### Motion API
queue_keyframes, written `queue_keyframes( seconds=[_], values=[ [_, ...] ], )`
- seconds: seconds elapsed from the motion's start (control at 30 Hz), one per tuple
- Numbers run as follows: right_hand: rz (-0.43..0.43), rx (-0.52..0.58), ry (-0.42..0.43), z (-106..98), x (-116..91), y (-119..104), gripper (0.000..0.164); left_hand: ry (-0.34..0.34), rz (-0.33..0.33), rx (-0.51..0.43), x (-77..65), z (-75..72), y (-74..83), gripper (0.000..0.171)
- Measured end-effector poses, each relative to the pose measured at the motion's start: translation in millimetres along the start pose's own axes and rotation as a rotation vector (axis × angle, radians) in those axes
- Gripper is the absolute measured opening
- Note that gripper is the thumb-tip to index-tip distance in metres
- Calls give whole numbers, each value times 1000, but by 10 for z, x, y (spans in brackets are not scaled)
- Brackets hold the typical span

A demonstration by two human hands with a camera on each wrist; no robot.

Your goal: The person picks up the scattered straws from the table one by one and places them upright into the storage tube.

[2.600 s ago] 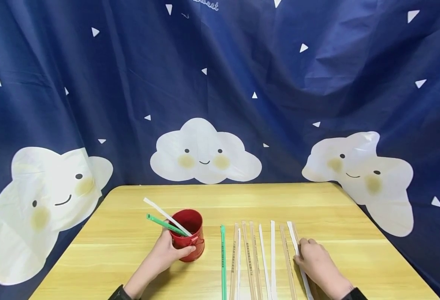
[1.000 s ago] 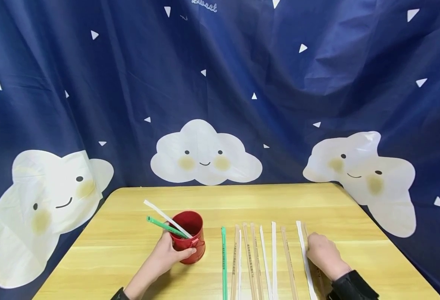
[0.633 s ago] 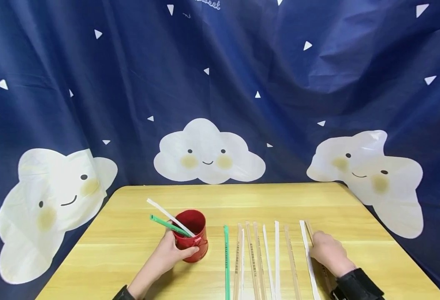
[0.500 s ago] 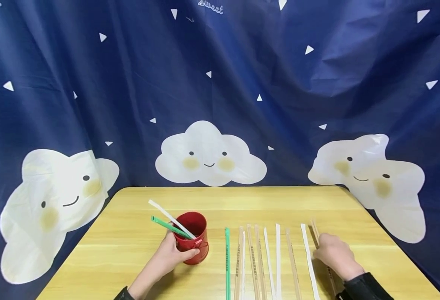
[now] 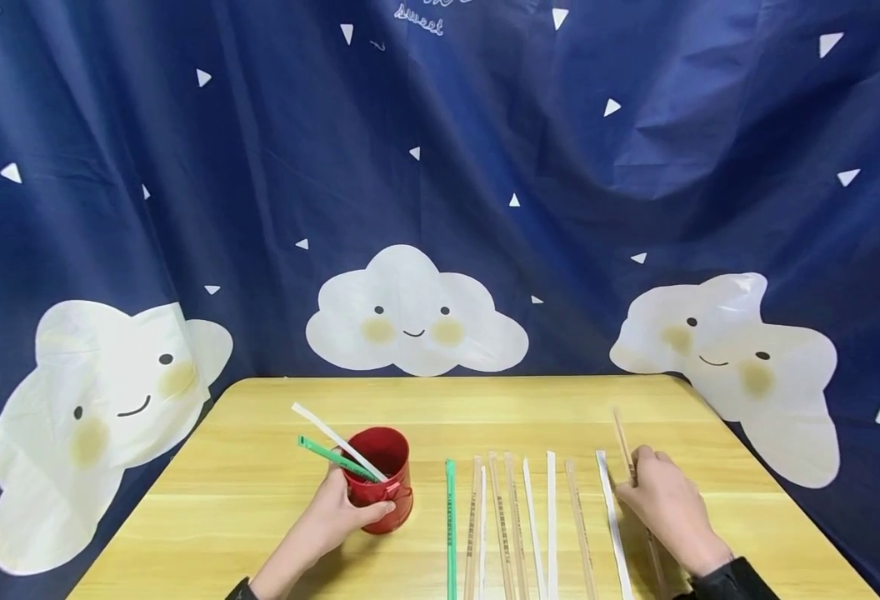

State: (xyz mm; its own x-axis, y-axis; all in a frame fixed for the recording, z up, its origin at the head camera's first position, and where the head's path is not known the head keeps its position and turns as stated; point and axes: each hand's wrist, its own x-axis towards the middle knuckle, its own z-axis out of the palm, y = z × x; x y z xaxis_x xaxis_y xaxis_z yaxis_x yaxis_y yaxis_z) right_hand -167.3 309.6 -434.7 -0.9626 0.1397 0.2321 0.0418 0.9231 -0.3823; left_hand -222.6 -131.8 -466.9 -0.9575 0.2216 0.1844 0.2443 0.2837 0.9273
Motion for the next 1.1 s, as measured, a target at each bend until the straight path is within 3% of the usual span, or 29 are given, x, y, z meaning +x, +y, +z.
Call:
queue_keyframes(
  seconds=[0.23, 0.7, 0.93, 1.1],
  values=[
    [-80, 22, 130, -10, 77, -129, 23, -7, -43, -18, 15, -40, -15, 90],
    [-214, 98, 378, -2, 222, -255, 27, -7, -40, 3, 11, -14, -30, 88],
    [-402, 60, 509, 85, 288, -298, 28, -4, -40, 17, 11, -21, -40, 88],
    [-486, 43, 527, 138, 306, -352, 30, -9, -58, 23, 1, -16, -28, 90]
  ],
)
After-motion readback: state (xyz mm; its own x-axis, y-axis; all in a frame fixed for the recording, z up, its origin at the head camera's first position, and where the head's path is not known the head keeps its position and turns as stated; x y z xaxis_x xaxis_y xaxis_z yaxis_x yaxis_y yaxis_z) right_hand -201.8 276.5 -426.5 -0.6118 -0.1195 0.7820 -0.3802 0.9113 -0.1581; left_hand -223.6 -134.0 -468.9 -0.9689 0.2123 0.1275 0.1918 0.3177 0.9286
